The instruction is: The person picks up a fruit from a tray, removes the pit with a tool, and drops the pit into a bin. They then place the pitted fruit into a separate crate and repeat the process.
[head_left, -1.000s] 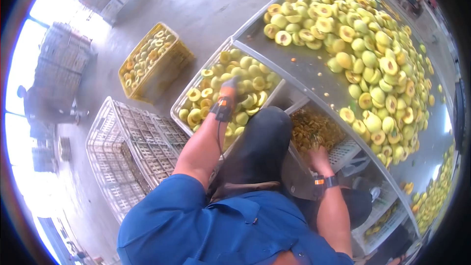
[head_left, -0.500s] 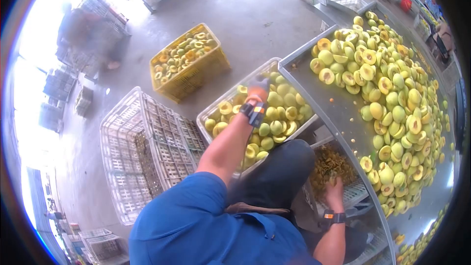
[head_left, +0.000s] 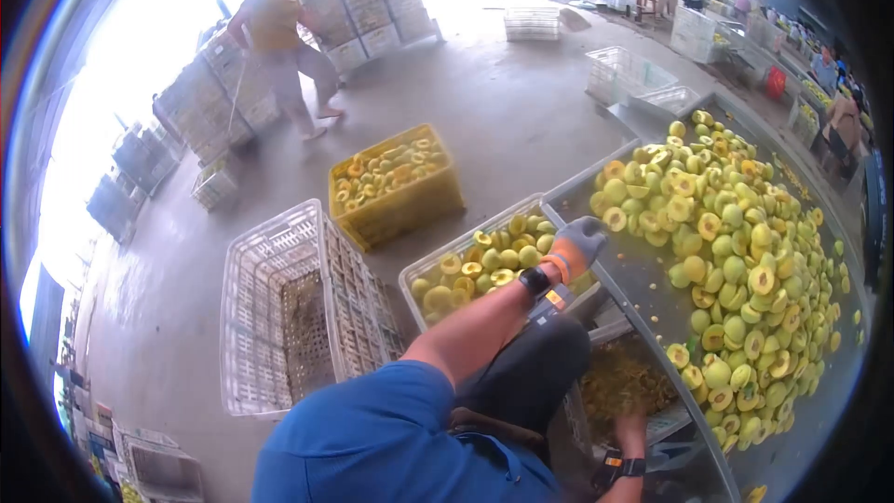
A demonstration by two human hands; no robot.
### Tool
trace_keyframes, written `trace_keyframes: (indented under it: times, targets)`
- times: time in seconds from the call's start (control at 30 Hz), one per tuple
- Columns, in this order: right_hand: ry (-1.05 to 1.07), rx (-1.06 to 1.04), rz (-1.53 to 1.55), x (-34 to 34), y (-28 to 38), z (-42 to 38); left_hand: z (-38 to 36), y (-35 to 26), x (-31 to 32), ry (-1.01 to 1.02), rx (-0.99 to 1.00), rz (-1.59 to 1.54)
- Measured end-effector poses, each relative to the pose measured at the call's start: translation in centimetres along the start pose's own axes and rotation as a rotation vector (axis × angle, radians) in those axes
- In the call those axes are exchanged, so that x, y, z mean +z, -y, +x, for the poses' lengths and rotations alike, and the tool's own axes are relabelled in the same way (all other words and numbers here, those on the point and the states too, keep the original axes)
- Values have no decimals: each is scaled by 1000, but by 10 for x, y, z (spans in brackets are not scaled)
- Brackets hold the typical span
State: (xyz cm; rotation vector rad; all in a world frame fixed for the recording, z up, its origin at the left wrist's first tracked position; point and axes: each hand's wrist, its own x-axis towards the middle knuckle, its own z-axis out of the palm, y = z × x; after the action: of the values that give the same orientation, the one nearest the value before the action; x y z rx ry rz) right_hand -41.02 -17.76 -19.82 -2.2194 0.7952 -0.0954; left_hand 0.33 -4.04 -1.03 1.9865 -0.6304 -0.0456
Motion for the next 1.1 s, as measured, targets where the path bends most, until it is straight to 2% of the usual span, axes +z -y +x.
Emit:
trace_keyframes:
  times: [0.07, 0.1, 0.13, 0.17, 0.2, 0.27, 0.3, 0.4, 0.53, 0.6, 0.67, 0.73, 0.83, 0.93, 0.97, 1.1]
  targets:
    - [64, -138, -166, 19, -69, -8, 11, 12, 42, 50, 231, 188]
    - [101, 5, -154, 0, -27, -17, 11, 8, 50, 61, 537, 406]
    - [21, 34, -106, -3, -13, -21, 11, -5, 40, 58, 864, 585]
    - [14, 106, -40, -9, -1, -23, 10, -28, 44, 46, 927, 613]
    - [2, 177, 26, -22, 23, -25, 18, -34, 63, 169, 719, 413]
    - [-67, 86, 10, -28, 40, -27, 30, -48, 100, 266, 280, -42]
    - [-123, 31, 20, -39, 64, -29, 27, -82, 100, 246, 202, -15]
    - [-69, 117, 150, -69, 109, -26, 45, -105, 143, 274, 262, 59]
    - [-81, 92, 198, -86, 130, -22, 80, -127, 200, 167, 382, 269]
    - [-59, 99, 205, -90, 134, -20, 109, -129, 225, 206, 418, 363]
    - [-109, 44, 245, -85, 130, -18, 131, -140, 235, 375, 317, 482]
    - [-111, 30, 275, -91, 137, -19, 125, -152, 226, 404, 495, 621]
    - [-133, 9, 331, -93, 136, -17, 126, -134, 223, 475, 350, 595]
    - [-178, 28, 415, -101, 142, -17, 107, -95, 207, 565, 164, 171]
    - [-180, 47, 462, -106, 146, -16, 103, -71, 212, 540, 159, 80]
    - [-255, 64, 597, -116, 158, -12, 28, -92, 176, 665, -95, -236]
